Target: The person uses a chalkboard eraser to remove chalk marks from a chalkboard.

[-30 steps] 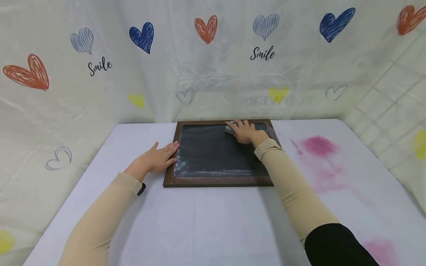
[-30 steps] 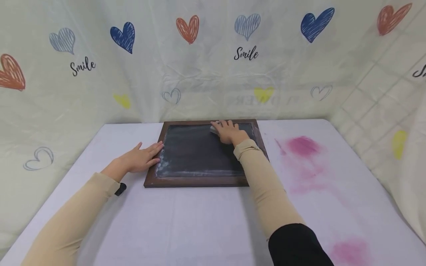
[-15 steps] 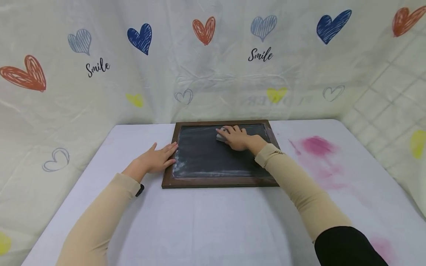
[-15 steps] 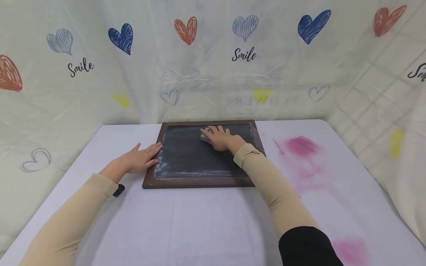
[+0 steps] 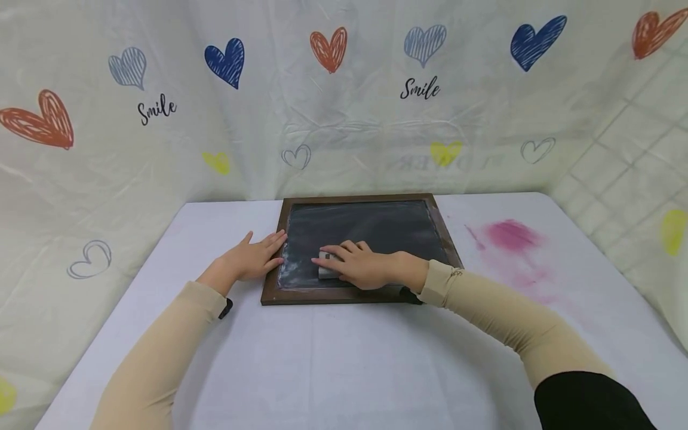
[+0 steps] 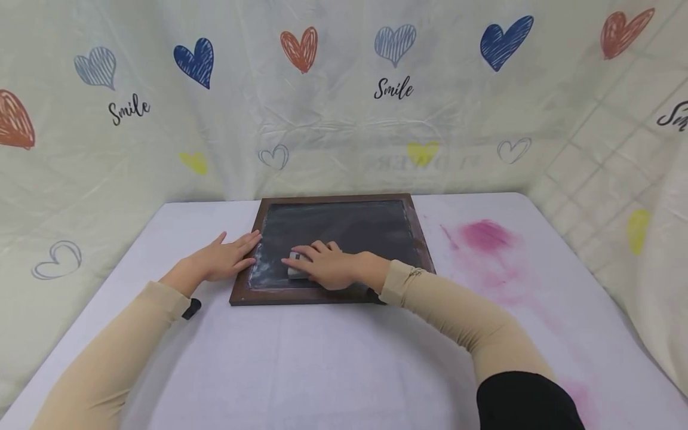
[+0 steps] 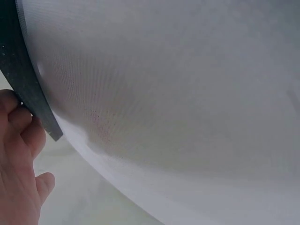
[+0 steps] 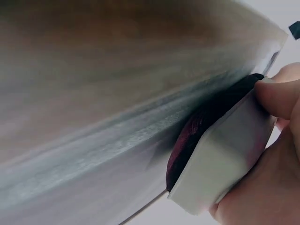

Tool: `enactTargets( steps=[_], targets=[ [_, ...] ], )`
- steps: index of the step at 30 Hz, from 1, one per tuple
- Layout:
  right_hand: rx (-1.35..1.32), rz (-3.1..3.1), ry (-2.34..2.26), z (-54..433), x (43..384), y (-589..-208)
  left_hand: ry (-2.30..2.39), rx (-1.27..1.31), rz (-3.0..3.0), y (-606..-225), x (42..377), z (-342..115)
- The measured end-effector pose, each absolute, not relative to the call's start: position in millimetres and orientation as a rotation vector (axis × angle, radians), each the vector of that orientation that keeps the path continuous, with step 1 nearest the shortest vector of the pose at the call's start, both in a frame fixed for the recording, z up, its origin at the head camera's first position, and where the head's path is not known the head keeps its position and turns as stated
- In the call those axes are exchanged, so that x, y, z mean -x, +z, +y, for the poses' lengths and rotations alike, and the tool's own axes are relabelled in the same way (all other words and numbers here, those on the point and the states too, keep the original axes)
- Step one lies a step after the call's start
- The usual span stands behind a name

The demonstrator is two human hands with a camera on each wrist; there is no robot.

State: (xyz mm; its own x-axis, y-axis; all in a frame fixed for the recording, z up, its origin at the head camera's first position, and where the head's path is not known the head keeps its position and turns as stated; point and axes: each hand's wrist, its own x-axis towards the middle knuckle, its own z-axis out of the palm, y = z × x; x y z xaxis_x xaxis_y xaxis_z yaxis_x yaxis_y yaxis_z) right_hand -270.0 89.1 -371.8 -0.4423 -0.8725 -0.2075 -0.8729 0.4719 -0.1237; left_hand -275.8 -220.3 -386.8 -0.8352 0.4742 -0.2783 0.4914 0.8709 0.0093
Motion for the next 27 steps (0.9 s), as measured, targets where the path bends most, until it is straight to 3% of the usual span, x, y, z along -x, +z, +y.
enactTargets(
  steps=[7, 18, 27],
  targets=[
    [1.425, 2.528, -0.074, 111, 283, -368, -0.093, -0.737, 2.762, -384, 274, -218],
    [0.82, 2.805, -0.136, 188, 348, -372, -0.087, -0.747, 2.765, -385, 275, -218],
    [0.702, 2.824, -0.14, 187, 347, -369, -0.096, -0.731, 2.763, -387, 275, -220]
  ],
)
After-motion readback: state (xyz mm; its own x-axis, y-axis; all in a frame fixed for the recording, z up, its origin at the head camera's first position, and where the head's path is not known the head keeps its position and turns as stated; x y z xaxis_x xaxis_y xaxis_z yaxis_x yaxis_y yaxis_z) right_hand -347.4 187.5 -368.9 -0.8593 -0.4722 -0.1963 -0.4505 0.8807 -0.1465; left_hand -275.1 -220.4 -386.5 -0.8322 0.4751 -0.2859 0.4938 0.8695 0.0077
